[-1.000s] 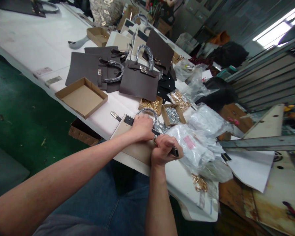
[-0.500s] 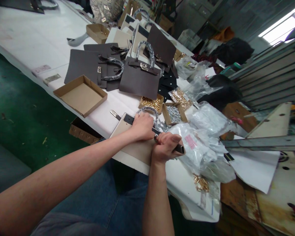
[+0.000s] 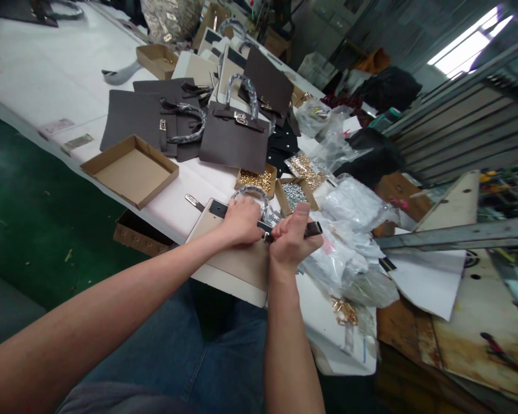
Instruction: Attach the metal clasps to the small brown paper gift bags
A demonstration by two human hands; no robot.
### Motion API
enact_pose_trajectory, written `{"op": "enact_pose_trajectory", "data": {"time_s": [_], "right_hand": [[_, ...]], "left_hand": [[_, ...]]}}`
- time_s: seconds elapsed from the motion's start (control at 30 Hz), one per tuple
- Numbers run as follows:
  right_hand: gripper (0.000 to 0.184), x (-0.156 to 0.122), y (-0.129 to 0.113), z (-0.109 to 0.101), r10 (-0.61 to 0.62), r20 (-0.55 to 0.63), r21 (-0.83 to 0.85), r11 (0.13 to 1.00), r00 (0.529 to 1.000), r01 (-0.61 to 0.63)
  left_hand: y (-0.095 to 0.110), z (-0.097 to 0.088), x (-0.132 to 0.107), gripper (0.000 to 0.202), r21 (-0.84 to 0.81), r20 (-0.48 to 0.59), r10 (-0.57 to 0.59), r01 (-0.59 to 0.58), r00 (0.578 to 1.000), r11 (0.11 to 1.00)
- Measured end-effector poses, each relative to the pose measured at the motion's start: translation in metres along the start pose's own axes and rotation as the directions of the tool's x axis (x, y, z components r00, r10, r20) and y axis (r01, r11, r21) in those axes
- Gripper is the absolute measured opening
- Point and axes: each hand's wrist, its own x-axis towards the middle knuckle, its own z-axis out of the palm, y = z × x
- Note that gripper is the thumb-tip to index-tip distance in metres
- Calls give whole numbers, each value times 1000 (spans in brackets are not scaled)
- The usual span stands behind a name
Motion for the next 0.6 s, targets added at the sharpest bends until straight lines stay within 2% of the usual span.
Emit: {"op": "enact_pose_trajectory", "data": {"time_s": [0.17,0.33,0.47,0.6], "right_hand": [[70,-2,6,-2,-42,-18,-20,999,999,41],[70,2,9,-2,-19,-3,-51,999,1000,19],[68,-1,12,5,-46,0,-152,987,999,45],[66,1,11,12,-67,25,-251,965,997,71]], "left_hand": [[0,3,0,49,-12,-14,4,-5,1000,1000],[-2,5,0,51,-37,-29,5,-6,1000,999],[-3,6,-1,53,-34,-47,19,-21,999,999],[-1,1,-4,56,-14,-20,5,-6,1000,1000]]}}
